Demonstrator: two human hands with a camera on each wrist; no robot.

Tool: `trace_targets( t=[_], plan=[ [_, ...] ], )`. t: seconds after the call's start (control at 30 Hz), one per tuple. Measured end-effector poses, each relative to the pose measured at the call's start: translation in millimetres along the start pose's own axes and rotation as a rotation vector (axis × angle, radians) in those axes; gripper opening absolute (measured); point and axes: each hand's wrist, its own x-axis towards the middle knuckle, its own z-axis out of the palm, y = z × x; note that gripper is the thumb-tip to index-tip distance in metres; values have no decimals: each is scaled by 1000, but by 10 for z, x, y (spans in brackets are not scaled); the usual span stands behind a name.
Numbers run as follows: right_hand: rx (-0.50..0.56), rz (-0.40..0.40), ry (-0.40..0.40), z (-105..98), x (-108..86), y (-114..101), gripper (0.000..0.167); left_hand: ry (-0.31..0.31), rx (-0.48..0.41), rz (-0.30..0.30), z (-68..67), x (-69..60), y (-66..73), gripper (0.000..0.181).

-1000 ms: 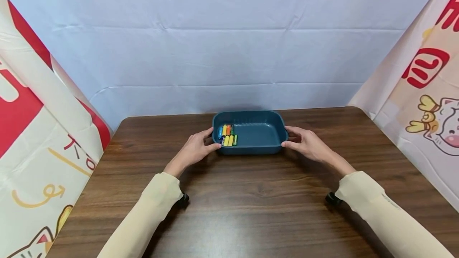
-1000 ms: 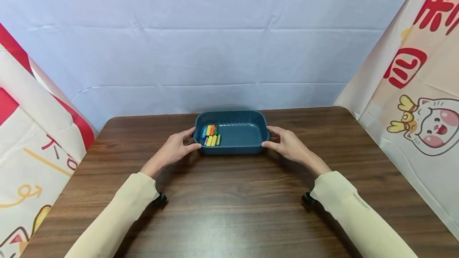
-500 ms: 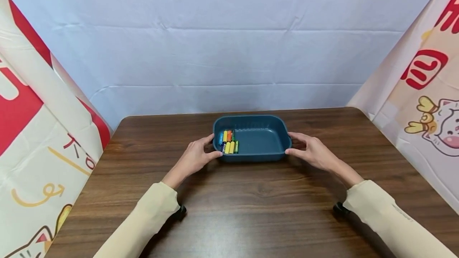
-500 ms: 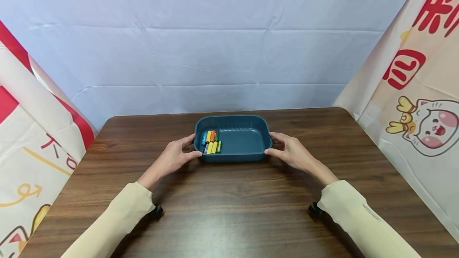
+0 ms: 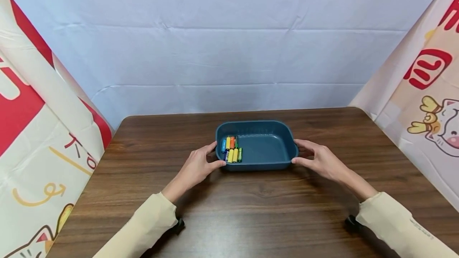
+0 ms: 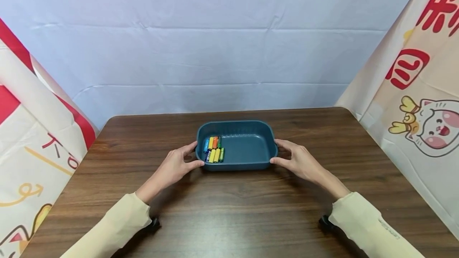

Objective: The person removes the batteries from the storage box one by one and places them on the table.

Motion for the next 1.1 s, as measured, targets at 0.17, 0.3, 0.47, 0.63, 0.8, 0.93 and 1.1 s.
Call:
trace_targets(
  t=[0.17, 0.3, 0.47, 0.63, 0.8, 0.93, 1.1],
  plan=[
    [-12, -3, 16, 10, -91, -41, 65, 3, -5, 9, 9, -77, 18, 78],
    [-19, -9, 31, 24, -159, -68, 65, 2, -3, 10, 20, -138, 24, 78],
    [-4, -13, 34, 48, -214, -110, 64, 20, -4, 20, 33, -205, 8, 76],
    [-2, -34, 39, 74, -241, -157, 63, 49, 8, 23, 15, -285, -1, 76],
    [3, -52, 48, 102, -265, -204, 62, 59, 2, 20, -17, -354, -5, 75],
    [-2, -68, 68, 142, -284, -238, 62, 56, -15, 4, -44, -397, -9, 75],
    [-4, -90, 77, 199, -319, -286, 61, 54, -27, -24, -86, -460, -25, 75]
  ],
)
